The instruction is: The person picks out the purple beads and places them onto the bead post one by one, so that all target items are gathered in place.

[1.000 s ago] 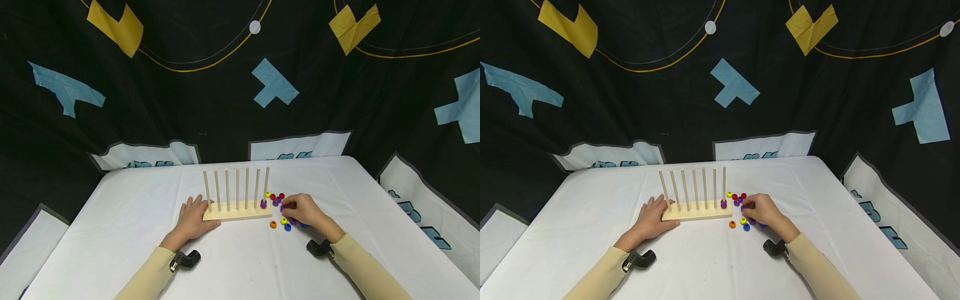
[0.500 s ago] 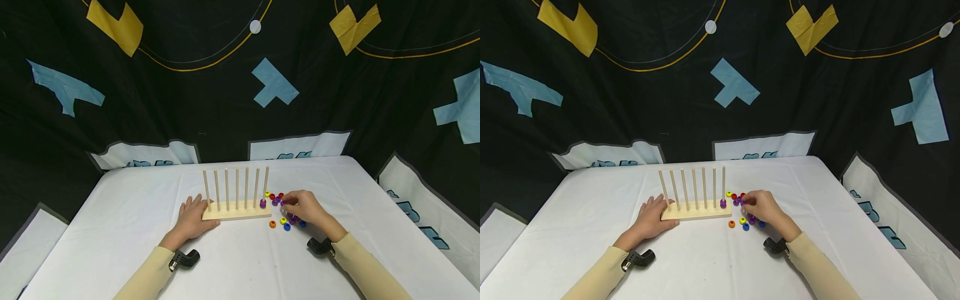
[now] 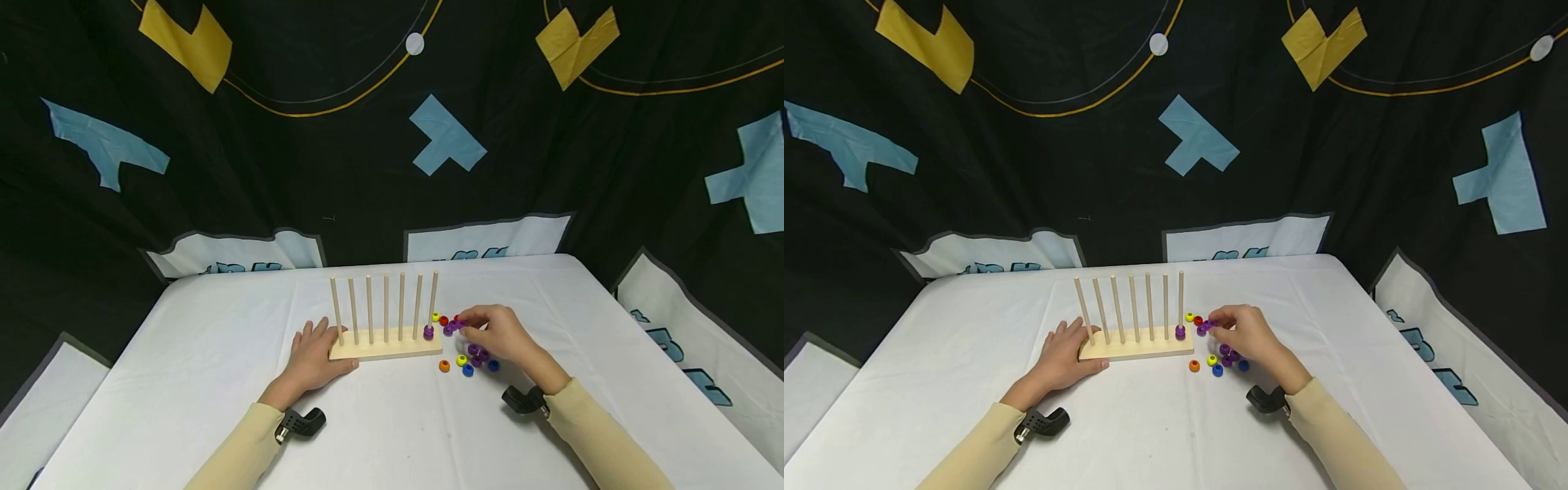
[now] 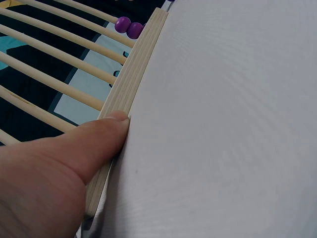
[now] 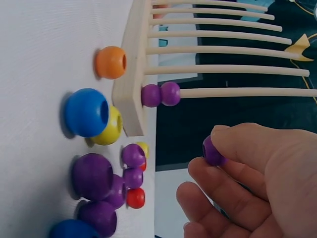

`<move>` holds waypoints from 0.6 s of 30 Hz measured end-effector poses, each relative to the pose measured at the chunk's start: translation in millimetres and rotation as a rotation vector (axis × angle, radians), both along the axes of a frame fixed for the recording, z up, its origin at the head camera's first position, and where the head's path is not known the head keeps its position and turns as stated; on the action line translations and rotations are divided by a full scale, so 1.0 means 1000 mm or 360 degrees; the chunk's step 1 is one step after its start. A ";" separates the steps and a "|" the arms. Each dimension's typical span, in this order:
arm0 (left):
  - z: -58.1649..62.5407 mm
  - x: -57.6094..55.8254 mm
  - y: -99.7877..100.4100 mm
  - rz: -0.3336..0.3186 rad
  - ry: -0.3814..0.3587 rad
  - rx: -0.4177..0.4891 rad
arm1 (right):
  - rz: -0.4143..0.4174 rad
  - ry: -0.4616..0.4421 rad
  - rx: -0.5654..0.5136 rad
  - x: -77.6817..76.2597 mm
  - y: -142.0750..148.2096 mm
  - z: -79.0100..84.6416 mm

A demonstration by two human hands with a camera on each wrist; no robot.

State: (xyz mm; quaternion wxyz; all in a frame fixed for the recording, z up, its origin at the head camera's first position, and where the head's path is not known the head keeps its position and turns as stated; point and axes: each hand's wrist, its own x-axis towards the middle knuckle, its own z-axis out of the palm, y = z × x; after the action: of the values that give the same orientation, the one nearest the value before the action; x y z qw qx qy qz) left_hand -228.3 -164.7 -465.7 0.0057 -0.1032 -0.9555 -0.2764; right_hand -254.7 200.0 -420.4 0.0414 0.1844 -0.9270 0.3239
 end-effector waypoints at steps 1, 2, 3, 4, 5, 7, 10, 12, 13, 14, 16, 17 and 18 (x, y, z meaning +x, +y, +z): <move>0.000 0.000 0.000 -0.0002 0.0007 0.0004 | -0.0006 0.0013 0.0002 0.000 0.000 0.001; 0.000 0.000 0.000 -0.0002 0.0005 0.0006 | -0.0013 0.0028 0.0003 0.000 0.000 0.002; -0.001 -0.001 0.000 -0.0003 0.0002 0.0010 | -0.0021 0.0036 -0.0001 0.001 0.000 0.003; -0.001 -0.001 0.000 -0.0001 -0.0005 0.0014 | -0.0027 0.0045 -0.0008 0.001 0.000 0.004; -0.001 -0.001 0.000 0.0000 -0.0005 0.0018 | -0.0034 0.0054 -0.0016 0.001 0.000 0.005; -0.002 -0.001 0.000 0.0003 -0.0006 0.0012 | -0.0045 0.0070 -0.0039 0.002 0.000 0.007; -0.003 -0.002 0.000 0.0007 -0.0008 0.0003 | -0.0052 0.0088 -0.0061 0.003 0.000 0.011; -0.004 -0.002 0.000 0.0006 -0.0004 -0.0005 | -0.0055 0.0103 -0.0075 0.004 0.000 0.012; -0.004 -0.002 -0.001 0.0006 -0.0006 -0.0004 | -0.0059 0.0110 -0.0079 0.004 0.000 0.013; -0.004 -0.002 0.000 0.0005 -0.0009 -0.0003 | -0.0061 0.0118 -0.0086 0.004 0.000 0.014; -0.003 -0.002 0.000 0.0005 -0.0015 -0.0001 | -0.0063 0.0141 -0.0107 0.005 0.000 0.016; -0.003 -0.002 -0.001 0.0008 -0.0019 -0.0001 | -0.0060 0.0153 -0.0116 0.005 0.000 0.017; -0.003 -0.002 -0.001 0.0011 -0.0021 -0.0001 | -0.0055 0.0168 -0.0125 0.005 0.000 0.019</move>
State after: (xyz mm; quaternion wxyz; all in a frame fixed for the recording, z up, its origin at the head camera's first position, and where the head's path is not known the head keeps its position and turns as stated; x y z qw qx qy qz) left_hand -230.1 -165.3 -468.4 0.0003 -0.0980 -0.9559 -0.2769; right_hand -249.6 200.1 -401.5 0.1030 0.1834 -0.9132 0.3490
